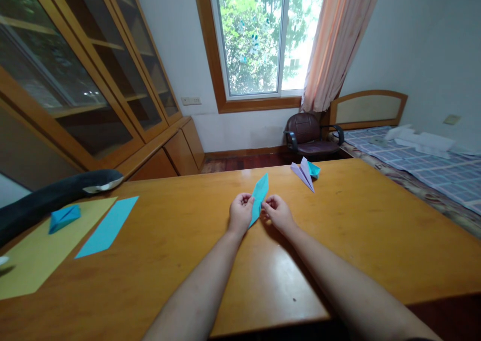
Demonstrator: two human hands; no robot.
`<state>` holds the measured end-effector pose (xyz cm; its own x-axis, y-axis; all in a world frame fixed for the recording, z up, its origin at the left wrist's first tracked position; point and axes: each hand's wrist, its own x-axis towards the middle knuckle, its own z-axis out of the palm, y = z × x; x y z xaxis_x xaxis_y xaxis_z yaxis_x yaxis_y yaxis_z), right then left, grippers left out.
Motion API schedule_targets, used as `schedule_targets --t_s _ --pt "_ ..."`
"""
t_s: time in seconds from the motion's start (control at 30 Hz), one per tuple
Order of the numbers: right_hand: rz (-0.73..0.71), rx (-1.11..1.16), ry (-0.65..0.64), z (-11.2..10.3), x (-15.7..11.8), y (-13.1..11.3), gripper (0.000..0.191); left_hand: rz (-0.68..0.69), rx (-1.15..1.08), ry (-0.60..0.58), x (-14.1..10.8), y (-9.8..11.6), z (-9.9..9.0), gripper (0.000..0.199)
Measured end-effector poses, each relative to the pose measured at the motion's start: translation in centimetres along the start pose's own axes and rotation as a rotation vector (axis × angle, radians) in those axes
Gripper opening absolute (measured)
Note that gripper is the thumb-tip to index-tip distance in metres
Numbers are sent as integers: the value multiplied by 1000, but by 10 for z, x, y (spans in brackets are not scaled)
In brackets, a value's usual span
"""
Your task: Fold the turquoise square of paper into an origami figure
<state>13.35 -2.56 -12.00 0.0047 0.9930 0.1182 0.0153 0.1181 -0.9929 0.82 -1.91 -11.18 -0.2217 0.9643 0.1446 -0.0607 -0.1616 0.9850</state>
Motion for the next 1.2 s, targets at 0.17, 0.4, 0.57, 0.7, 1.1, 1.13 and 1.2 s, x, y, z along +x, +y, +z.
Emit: schedule_targets --t_s 0.17,0.4,0.57,0.7,1.1,1.13,1.2 --pt "-5 99 23 4 1 -1 24 0 -94 -21 -5 -1 8 23" --pt "-132 43 136 -1 2 1 23 -30 -99 -48 -7 -2 10 26" --pt "-221 -115 162 -5 -1 -2 33 -43 -70 -51 -6 -2 7 26" --pt "-261 -181 183 -6 -3 -4 35 -88 -80 -123 -7 4 3 30" --pt "-287 -244 131 -8 -5 -16 15 2 41 -181 -7 5 1 20" --pt "-297 -253 131 -8 -5 -17 13 17 42 -164 -7 4 2 18" --pt "-328 -263 129 -8 -6 -20 10 48 45 -142 -7 4 2 15"
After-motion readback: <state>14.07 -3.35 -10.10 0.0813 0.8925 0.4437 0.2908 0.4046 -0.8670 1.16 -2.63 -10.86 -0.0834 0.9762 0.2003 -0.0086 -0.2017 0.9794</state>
